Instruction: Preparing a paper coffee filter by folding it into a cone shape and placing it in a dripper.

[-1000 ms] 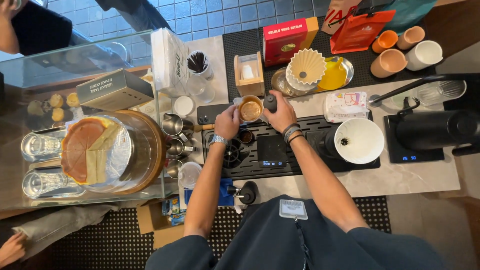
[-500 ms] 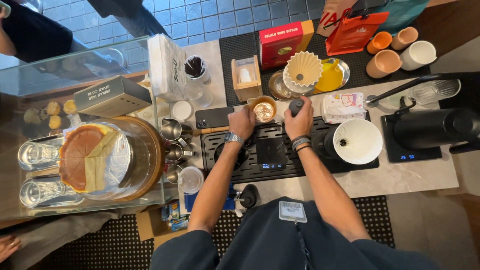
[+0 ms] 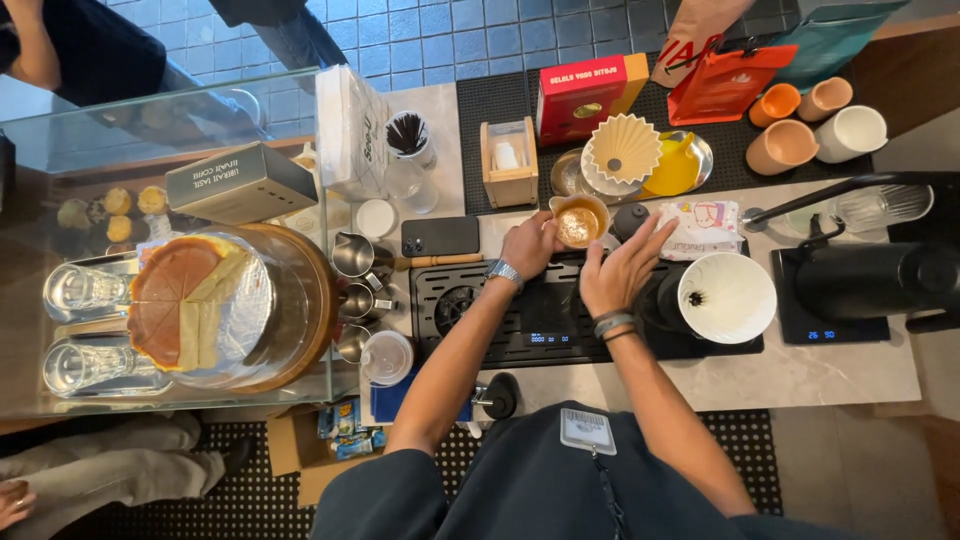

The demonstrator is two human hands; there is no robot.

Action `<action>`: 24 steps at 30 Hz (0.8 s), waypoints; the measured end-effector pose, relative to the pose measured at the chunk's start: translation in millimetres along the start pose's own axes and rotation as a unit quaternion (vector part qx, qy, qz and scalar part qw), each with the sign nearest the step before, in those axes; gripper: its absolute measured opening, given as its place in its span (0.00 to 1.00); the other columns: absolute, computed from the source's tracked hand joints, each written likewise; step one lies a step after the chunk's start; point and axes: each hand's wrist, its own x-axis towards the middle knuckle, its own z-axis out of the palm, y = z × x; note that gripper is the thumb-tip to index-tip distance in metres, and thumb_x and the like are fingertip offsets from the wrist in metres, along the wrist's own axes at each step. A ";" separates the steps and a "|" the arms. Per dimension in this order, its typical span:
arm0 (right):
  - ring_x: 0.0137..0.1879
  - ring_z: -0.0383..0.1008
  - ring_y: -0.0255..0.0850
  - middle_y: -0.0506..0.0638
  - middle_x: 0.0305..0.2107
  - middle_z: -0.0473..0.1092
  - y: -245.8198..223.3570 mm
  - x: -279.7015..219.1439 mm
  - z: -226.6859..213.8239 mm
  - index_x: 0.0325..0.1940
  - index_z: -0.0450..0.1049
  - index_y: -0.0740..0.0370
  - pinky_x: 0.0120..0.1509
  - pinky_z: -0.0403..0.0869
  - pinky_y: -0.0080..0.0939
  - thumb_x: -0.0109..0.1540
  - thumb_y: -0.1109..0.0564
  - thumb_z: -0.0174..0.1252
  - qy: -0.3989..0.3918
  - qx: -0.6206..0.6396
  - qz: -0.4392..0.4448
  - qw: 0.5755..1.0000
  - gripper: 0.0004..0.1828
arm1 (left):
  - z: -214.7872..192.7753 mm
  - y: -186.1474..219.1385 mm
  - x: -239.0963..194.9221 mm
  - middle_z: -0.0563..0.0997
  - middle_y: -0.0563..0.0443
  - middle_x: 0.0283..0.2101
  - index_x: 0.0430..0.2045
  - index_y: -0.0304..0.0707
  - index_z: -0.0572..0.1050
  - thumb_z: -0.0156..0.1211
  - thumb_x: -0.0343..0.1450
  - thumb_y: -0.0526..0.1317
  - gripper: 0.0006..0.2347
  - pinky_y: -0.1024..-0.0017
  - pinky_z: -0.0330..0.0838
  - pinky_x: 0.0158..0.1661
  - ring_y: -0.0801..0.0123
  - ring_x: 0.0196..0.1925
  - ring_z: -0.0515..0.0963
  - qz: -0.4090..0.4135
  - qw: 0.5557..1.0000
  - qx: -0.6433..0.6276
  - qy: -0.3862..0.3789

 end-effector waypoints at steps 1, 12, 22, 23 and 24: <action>0.70 0.47 0.69 0.68 0.69 0.31 -9.2 -11.0 -8.1 0.77 0.37 0.62 0.67 0.57 0.71 0.61 0.50 0.57 0.000 -0.001 -0.002 1.000 0.49 | -7.9 -6.0 -5.1 0.84 0.52 0.29 0.49 0.52 0.71 0.36 0.72 0.54 0.18 0.51 0.68 0.53 0.45 0.47 0.80 0.000 1.000 -0.001 0.001; 0.36 0.74 0.69 0.64 0.38 0.70 -91.5 15.1 40.6 0.76 0.39 0.48 0.41 0.72 0.70 0.62 0.58 0.48 -0.193 -0.019 -0.229 0.954 0.40 | -87.7 -38.6 -36.5 0.79 0.53 0.16 0.13 0.45 0.71 0.42 0.73 0.52 0.20 0.59 0.71 0.43 0.55 0.33 0.81 -0.080 0.945 -0.220 0.229; 0.26 0.75 0.46 0.61 0.43 0.70 -36.9 -39.1 67.2 0.70 0.53 0.62 0.27 0.77 0.42 0.62 0.58 0.45 -0.161 -0.095 -0.267 0.945 0.31 | -62.5 -45.7 -20.3 0.63 0.50 0.59 0.53 0.47 0.63 0.57 0.71 0.48 0.19 0.63 0.78 0.47 0.59 0.48 0.71 -0.120 0.820 -0.547 0.116; 0.28 0.75 0.50 0.59 0.43 0.69 -27.4 -44.1 72.0 0.67 0.57 0.59 0.27 0.76 0.47 0.61 0.53 0.47 -0.146 -0.087 -0.263 0.950 0.29 | -55.6 -54.6 -15.2 0.68 0.50 0.53 0.48 0.45 0.67 0.60 0.69 0.45 0.16 0.68 0.80 0.41 0.64 0.43 0.74 -0.108 0.844 -0.512 0.121; 0.30 0.76 0.55 0.57 0.42 0.69 -16.9 -49.8 76.3 0.64 0.60 0.56 0.26 0.75 0.52 0.61 0.49 0.50 -0.131 -0.080 -0.258 0.954 0.27 | -47.4 -63.3 -10.7 0.73 0.50 0.47 0.42 0.43 0.71 0.63 0.67 0.42 0.13 0.72 0.82 0.35 0.68 0.37 0.76 -0.096 0.865 -0.476 0.124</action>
